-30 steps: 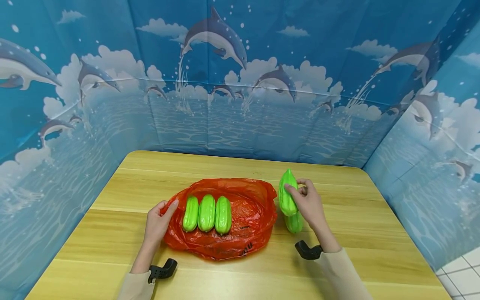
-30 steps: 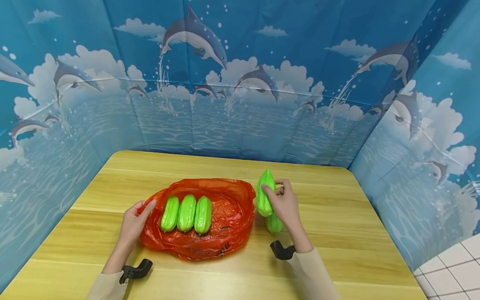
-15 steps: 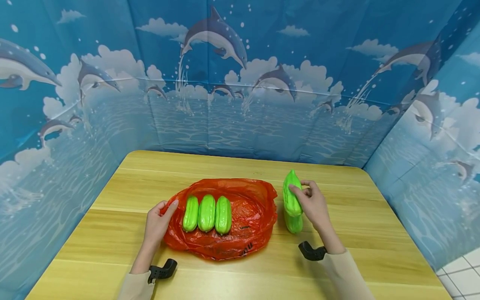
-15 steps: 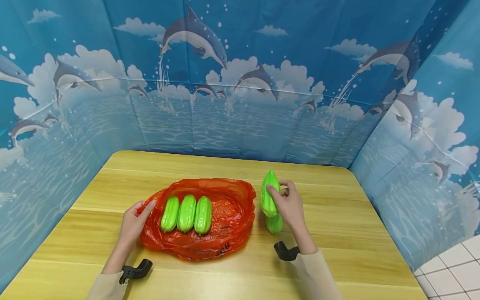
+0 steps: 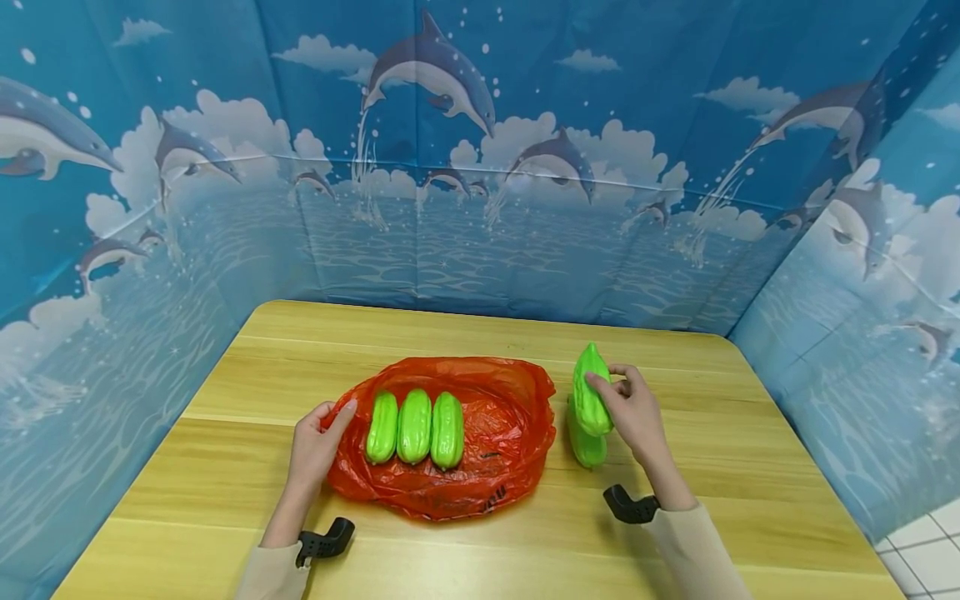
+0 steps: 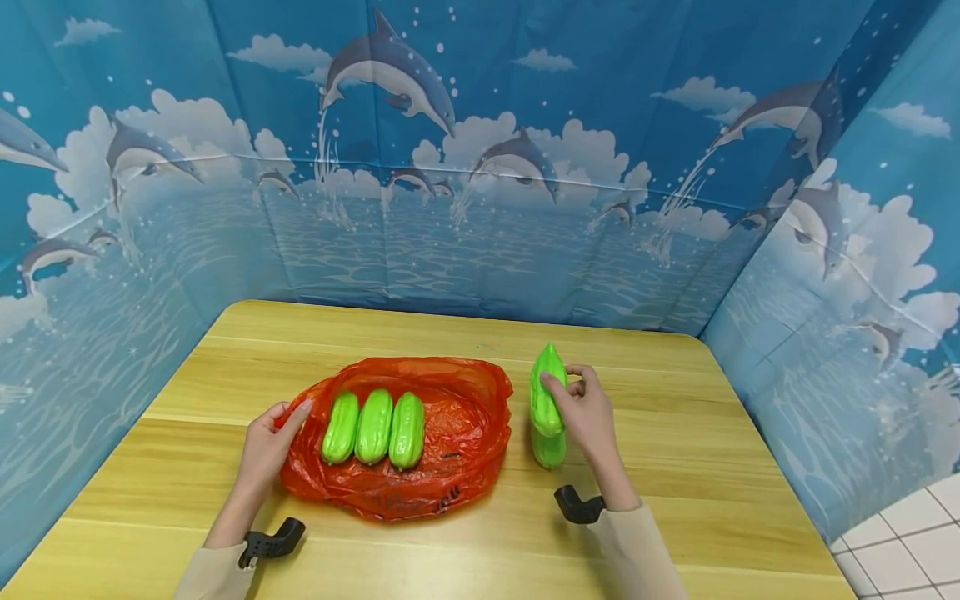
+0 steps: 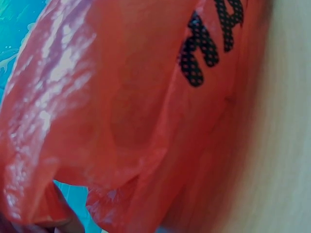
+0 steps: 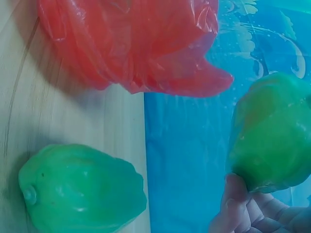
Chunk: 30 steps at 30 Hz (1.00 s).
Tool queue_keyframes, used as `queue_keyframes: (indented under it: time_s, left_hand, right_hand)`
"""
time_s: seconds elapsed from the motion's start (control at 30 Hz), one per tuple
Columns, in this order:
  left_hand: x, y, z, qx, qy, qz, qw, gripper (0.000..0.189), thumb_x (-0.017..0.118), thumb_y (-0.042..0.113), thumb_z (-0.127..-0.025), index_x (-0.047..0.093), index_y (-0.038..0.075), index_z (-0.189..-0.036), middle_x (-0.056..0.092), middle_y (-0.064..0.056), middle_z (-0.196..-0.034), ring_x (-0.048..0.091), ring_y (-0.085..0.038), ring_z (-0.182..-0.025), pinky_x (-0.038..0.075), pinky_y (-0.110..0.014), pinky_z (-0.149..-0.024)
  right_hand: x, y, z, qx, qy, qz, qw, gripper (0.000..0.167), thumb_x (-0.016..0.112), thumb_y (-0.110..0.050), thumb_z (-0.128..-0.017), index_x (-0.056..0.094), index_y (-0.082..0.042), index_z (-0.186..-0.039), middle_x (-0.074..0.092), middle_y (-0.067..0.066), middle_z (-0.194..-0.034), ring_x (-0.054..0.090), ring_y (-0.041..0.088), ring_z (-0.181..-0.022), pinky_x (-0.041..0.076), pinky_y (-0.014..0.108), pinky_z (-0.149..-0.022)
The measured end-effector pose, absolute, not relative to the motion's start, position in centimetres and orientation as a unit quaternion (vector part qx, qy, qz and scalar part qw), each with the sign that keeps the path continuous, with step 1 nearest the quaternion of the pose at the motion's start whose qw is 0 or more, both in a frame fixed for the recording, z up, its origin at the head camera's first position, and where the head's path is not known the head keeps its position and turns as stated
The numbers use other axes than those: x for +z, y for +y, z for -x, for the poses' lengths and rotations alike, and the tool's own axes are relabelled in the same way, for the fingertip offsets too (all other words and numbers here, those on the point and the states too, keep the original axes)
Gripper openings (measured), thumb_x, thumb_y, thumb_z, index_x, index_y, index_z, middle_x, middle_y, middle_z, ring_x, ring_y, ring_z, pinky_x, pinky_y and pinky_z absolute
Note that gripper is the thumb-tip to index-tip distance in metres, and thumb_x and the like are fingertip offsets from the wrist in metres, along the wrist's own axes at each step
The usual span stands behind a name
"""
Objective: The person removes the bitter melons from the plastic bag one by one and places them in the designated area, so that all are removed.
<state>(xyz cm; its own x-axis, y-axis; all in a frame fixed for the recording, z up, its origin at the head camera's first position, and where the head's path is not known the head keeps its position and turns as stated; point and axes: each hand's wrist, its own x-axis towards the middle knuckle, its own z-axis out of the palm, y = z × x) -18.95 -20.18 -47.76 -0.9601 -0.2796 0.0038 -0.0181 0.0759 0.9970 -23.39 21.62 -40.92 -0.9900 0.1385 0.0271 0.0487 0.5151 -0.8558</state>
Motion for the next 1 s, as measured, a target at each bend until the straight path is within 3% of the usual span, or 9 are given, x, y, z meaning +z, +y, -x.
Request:
queue_keyframes:
  time_s: [0.57,1.0]
  left_hand:
    - [-47.7,-20.2,18.9,-0.674,-0.725,-0.106,0.097,0.046,0.064,0.043,-0.089,0.058,-0.003,-0.091,0.057,-0.009,-0.076,0.056,-0.014,-0.064,0.049,-0.024,-0.054]
    - [-47.5,-20.1,18.8,-0.678,-0.721,-0.105,0.096,0.046,0.064,0.042,-0.089,0.058,-0.004,-0.093,0.058,-0.009,-0.076,0.056,-0.014,-0.065,0.05,-0.024,-0.055]
  right_hand:
    - [-42.0,23.1,23.4,0.473,-0.877,0.075,0.04,0.071,0.055,-0.063,-0.086,0.046,-0.01,-0.132,0.058,0.013,-0.095,0.055,0.025,-0.075,0.047,0.039,-0.062]
    - [-42.8,23.8,23.2,0.467,-0.879,0.083,0.049,0.071,0.056,-0.062,-0.086,0.047,-0.008,-0.132,0.057,0.012,-0.09,0.053,0.023,-0.071,0.046,0.035,-0.058]
